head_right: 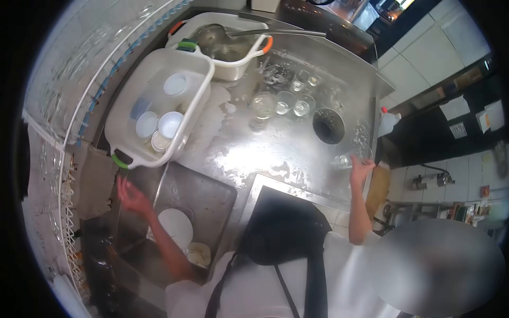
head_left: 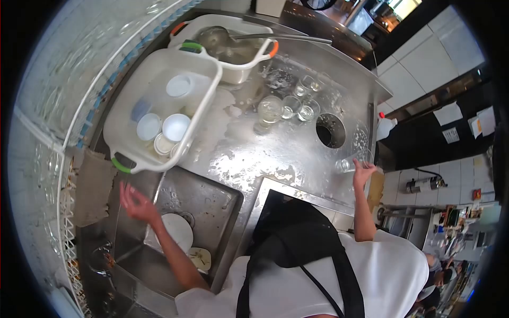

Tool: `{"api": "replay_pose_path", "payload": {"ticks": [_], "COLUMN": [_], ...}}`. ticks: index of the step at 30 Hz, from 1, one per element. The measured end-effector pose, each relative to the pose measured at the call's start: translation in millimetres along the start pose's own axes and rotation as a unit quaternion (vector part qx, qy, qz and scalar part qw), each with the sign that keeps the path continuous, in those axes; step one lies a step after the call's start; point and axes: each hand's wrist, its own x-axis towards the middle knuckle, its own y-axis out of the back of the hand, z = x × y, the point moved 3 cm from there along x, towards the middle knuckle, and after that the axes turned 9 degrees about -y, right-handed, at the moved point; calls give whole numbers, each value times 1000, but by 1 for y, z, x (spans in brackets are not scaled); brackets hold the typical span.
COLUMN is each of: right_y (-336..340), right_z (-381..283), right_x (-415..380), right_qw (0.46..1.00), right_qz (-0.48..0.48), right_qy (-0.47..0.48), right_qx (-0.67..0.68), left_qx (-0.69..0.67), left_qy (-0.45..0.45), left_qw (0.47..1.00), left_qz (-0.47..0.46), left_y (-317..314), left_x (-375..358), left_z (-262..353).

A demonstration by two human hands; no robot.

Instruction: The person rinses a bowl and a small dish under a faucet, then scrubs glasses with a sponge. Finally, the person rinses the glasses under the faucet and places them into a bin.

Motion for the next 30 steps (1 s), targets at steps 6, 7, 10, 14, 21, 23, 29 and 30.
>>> {"api": "replay_pose_path", "payload": {"ticks": [6,7,10,14,21,23,29,30], "right_y": [-1,-5,-22,-54,-166,-207,-308,-302], "right_z": [-31,-29,-20,-33,-128,-162,-198,-204], "right_x": [10,24,87,168,142,139,162,158], "right_qw": [998,997,994,988,969,933,900,910], "right_qz": [-6,-14,-21,13,-126,-276,-338,-291], "right_qy": [45,57,80,149,200,194,270,294], "right_qx": [-49,-40,-68,-39,66,123,-54,-25], "left_qx": [-90,-36,165,221,340,376,311,305], "left_qy": [34,125,10,92,131,129,154,143], "left_qw": [990,982,964,928,867,846,922,921], "left_qz": [-105,-134,-208,-286,-341,-354,-172,-198], "left_y": [-112,-115,-129,-129,-140,-156,-229,-246], "left_x": [37,35,21,30,43,45,86,88], "left_z": [82,78,46,72,71,53,13,1]}}
